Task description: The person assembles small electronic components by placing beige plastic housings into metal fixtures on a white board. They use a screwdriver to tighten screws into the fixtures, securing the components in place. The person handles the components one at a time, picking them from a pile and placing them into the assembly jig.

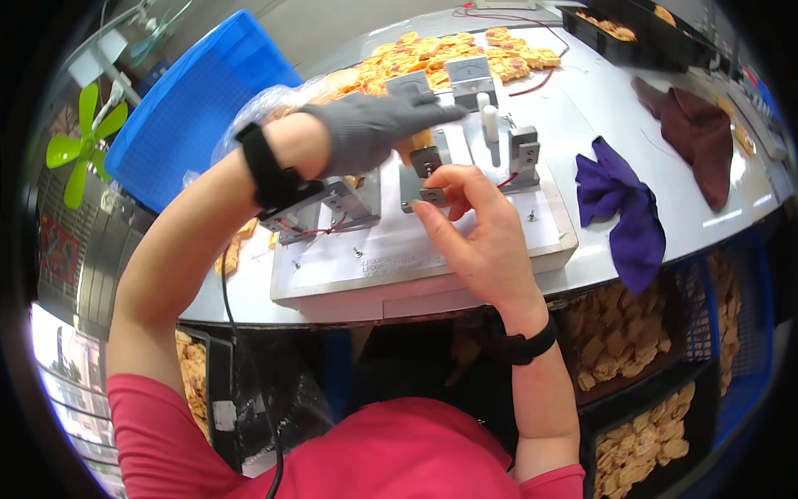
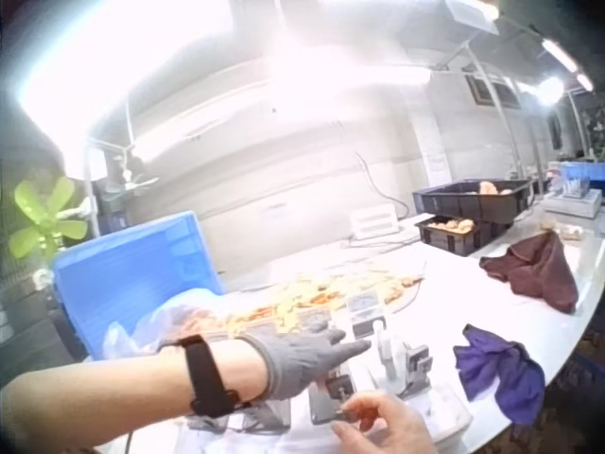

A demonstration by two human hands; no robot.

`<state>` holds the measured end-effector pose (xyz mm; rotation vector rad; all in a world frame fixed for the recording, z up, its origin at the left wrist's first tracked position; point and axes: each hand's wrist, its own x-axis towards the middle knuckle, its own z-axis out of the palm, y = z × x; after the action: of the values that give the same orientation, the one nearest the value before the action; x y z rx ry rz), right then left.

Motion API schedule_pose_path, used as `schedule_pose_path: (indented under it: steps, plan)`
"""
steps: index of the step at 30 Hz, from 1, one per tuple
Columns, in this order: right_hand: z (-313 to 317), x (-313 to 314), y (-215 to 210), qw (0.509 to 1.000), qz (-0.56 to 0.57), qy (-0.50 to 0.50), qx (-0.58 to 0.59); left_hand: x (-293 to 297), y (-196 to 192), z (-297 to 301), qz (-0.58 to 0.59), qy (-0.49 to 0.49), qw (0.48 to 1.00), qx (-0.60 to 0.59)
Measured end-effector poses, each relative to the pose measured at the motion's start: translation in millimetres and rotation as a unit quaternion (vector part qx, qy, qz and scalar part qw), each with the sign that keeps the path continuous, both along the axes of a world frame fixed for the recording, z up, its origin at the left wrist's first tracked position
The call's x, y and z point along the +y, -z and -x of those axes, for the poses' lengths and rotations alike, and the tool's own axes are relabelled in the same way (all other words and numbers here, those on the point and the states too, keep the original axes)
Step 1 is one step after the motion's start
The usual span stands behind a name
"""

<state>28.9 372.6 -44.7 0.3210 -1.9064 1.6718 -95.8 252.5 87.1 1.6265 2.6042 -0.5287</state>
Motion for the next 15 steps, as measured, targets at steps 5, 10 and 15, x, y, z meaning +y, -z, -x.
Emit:
schedule_pose_path:
  steps: [5, 10, 15]
  plan:
    - [3, -5, 3, 1.000, 0.019, -0.013, 0.003, -20, -2, -4, -0.054, -0.042, 0.994, -0.090]
    - [6, -2, 4, 0.993, 0.071, 0.095, 0.002, -98, -19, -33, -0.287, 0.006, 0.954, -0.088]
    - [-1, -3, 3, 0.995, -0.051, 0.066, -0.052, -192, 15, -93, -0.440, -0.215, 0.871, -0.039]
